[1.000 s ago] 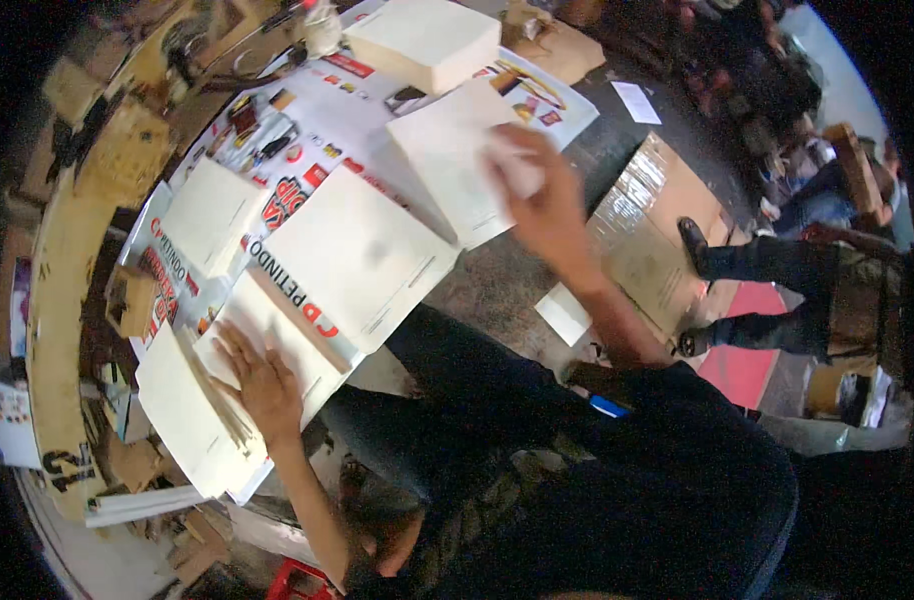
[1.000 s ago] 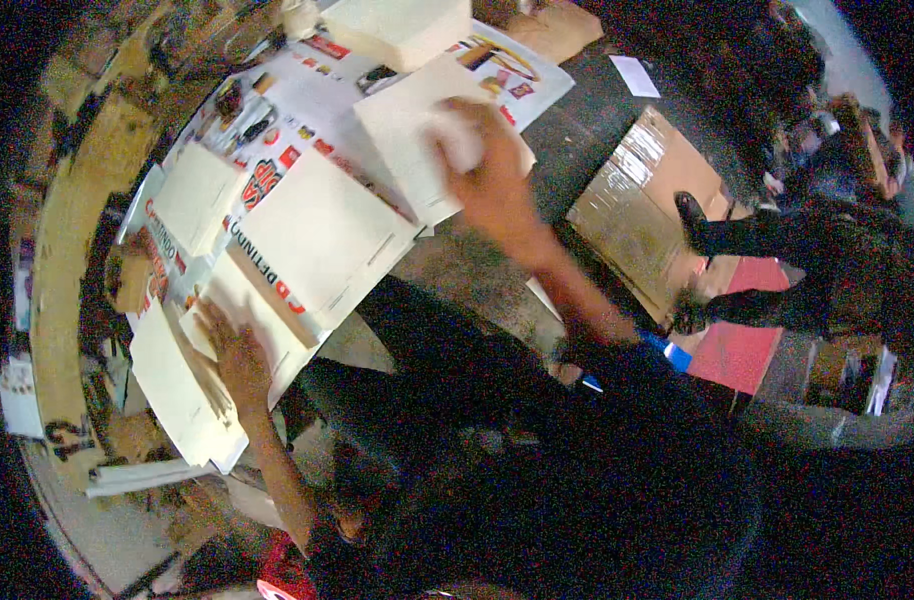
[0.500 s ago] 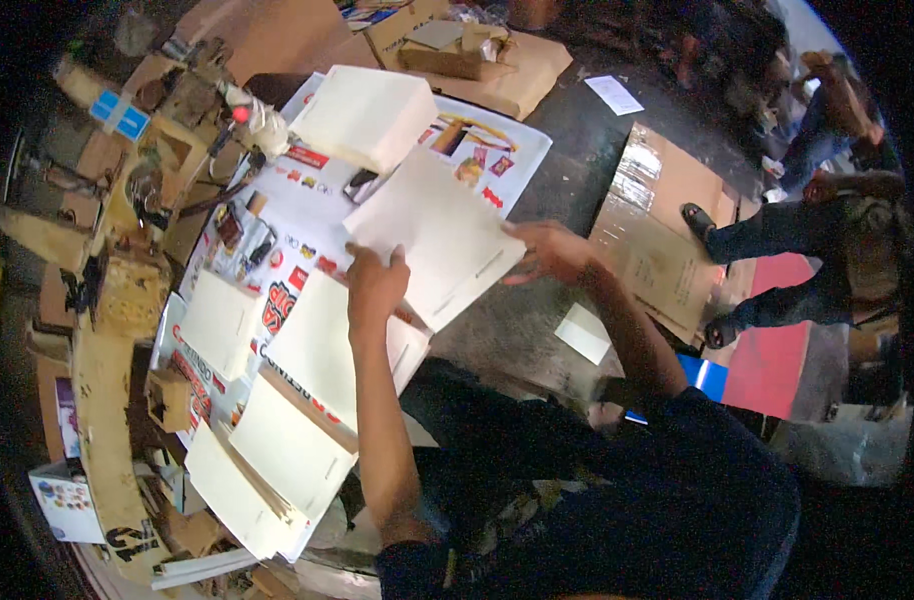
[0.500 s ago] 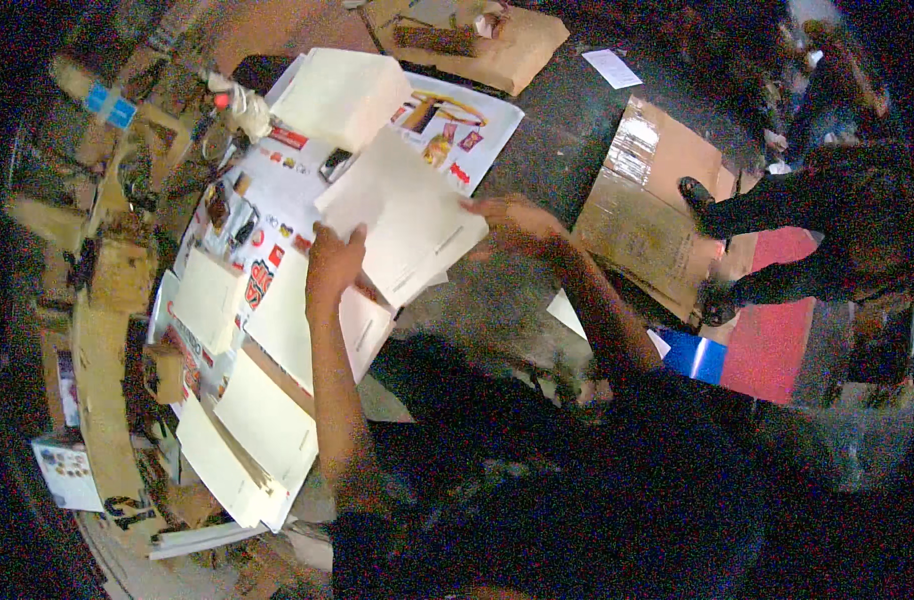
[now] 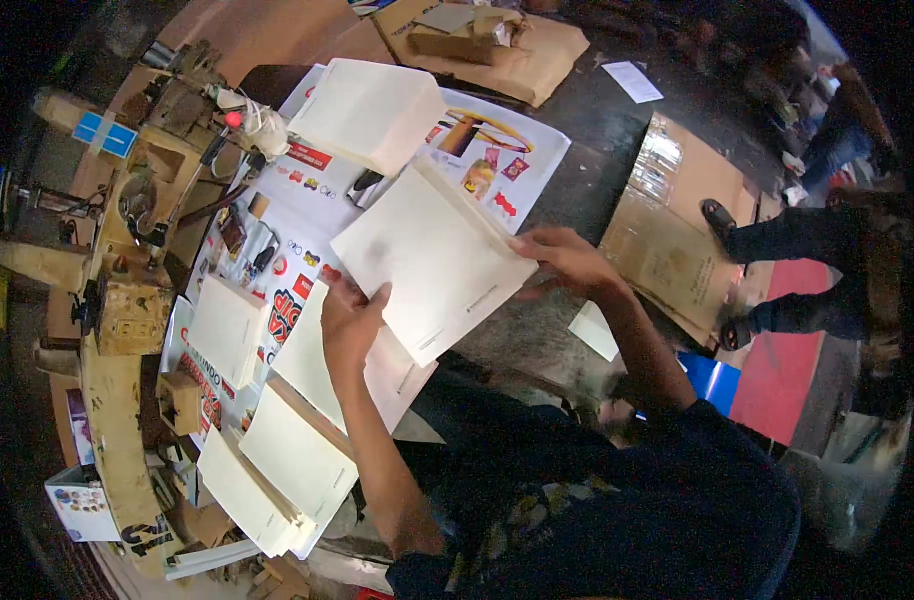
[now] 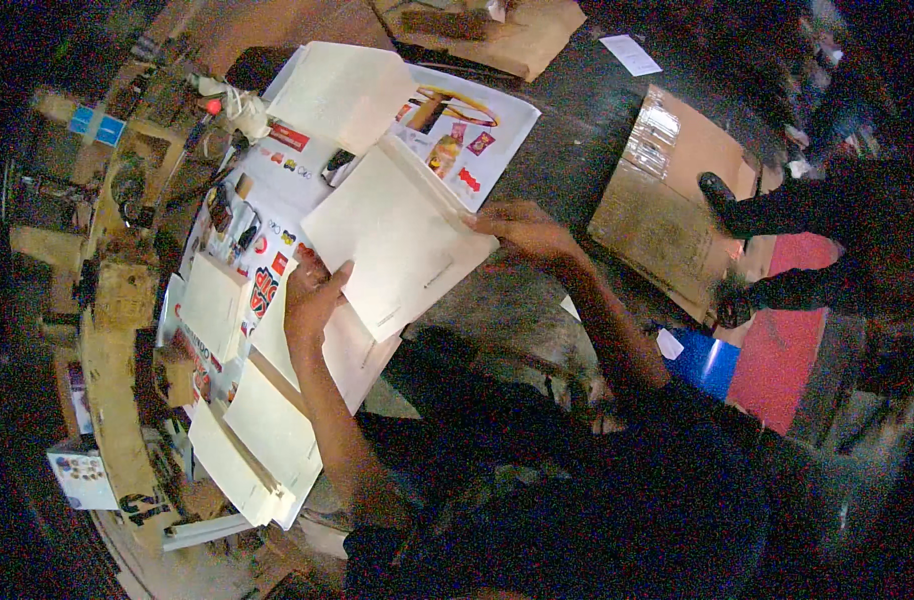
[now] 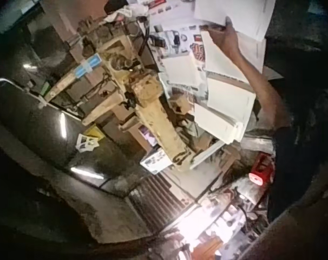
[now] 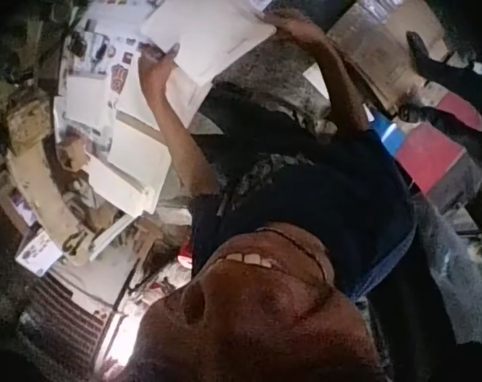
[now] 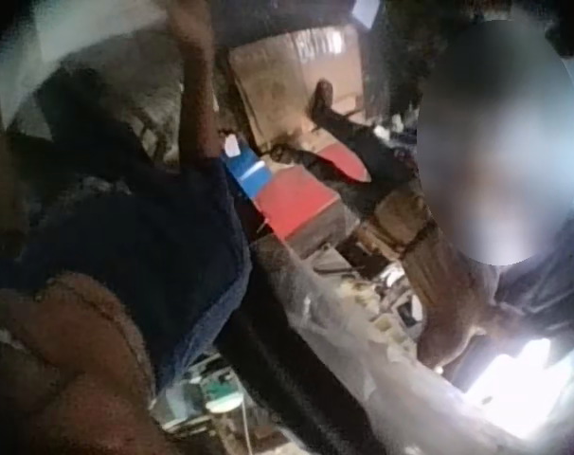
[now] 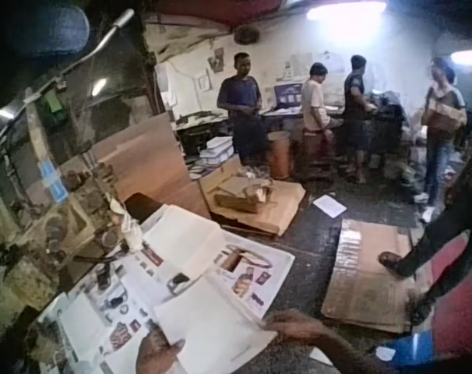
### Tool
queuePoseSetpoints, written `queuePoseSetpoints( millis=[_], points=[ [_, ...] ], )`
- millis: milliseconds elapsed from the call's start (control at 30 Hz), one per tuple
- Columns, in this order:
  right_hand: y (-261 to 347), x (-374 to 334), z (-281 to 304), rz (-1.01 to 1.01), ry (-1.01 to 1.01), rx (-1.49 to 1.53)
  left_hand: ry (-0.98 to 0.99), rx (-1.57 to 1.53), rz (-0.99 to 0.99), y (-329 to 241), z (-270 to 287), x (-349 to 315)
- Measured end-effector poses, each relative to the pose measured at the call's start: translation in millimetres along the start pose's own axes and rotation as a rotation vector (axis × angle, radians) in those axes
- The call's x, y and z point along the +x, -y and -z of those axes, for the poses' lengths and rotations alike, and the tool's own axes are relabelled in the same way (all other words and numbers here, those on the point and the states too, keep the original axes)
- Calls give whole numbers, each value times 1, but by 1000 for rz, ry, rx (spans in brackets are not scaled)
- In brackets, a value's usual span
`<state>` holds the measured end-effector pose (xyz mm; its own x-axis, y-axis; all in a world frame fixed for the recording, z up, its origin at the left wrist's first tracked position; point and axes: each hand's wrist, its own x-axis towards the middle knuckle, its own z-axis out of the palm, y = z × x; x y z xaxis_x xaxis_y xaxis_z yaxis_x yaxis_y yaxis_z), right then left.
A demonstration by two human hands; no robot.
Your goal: The person sorts through several stacks of white paper covers on a table, picking them up and combining them into organized piles.
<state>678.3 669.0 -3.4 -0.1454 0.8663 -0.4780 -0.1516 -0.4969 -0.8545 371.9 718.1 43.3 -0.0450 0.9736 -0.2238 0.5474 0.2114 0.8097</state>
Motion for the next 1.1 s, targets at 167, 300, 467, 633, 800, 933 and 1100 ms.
queuePoseSetpoints(
  millis=[167, 300, 467, 633, 800, 933, 1100],
  points=[
    [-5, 1, -5, 45, -3, 19, 58, -3, -25, 14, -5, 7],
    [-1, 0, -7, 68, -47, -44, 22, -78, -100, 9, -2, 0],
    [4, -3, 15, 67, -231, -55, 25, -160, -170, -3, 11, -9],
    [-15, 0, 2, 159, -201, 441, 8, -420, -184, -4, 9, -11],
    [-58, 0, -30, 190, -302, 352, 65, -442, -138, -11, 12, -10],
    [-57, 2, -30, 220, -304, 396, 158, -551, -228, -20, 15, -7],
    [-46, -7, -50, 142, -359, 504, 238, -611, -281, -19, 17, 3]
  ],
)
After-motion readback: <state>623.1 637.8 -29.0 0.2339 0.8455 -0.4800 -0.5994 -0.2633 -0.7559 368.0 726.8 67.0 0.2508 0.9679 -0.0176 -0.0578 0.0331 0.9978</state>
